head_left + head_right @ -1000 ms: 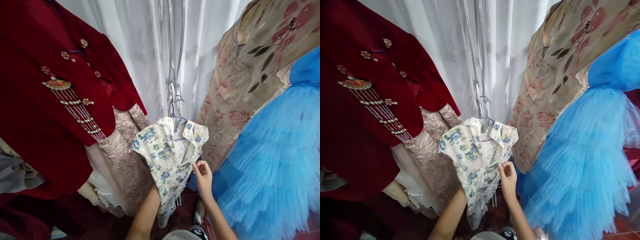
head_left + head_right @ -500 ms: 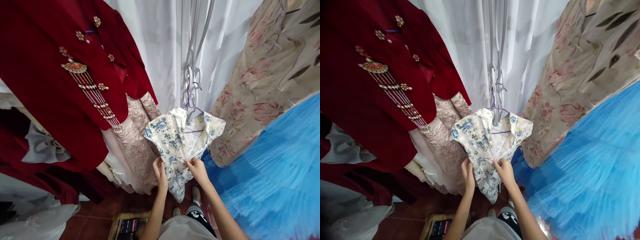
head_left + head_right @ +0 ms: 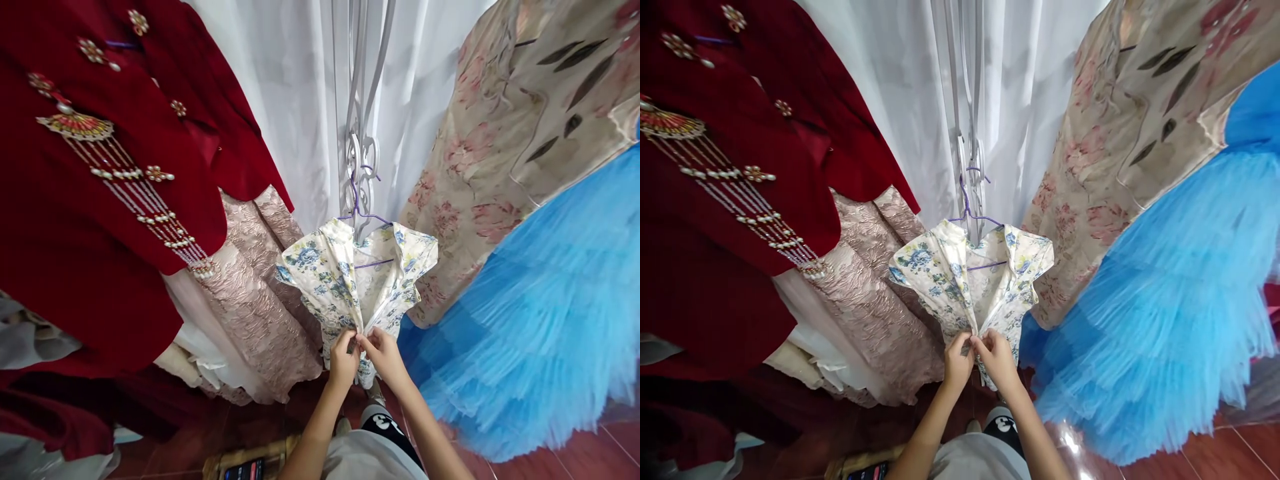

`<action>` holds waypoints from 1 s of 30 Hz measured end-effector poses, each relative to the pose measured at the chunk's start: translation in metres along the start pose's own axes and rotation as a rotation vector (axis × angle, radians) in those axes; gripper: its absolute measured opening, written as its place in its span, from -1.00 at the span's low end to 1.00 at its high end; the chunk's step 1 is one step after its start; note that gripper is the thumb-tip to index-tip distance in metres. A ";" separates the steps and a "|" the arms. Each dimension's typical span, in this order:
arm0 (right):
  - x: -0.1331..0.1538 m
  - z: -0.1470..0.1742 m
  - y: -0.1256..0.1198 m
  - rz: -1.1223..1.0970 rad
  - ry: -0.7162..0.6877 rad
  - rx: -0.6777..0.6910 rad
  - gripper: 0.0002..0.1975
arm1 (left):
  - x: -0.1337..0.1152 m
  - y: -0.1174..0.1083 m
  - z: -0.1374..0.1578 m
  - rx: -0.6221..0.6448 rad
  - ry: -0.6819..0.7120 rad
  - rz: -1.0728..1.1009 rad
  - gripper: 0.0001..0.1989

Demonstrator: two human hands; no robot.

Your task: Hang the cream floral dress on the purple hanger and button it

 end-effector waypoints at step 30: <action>0.179 -0.125 -0.034 -0.592 -0.200 -0.167 -0.66 | 0.011 0.017 0.008 0.054 0.033 -0.157 -0.89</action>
Point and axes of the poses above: each hand's wrist, its own z-axis away from the middle knuckle, its own y-axis out of the palm, x = y × z, the point moved 4 cm from there along -z, towards the middle knuckle, and after that the axes turned 2 degrees about -y, right-handed, at the moved point
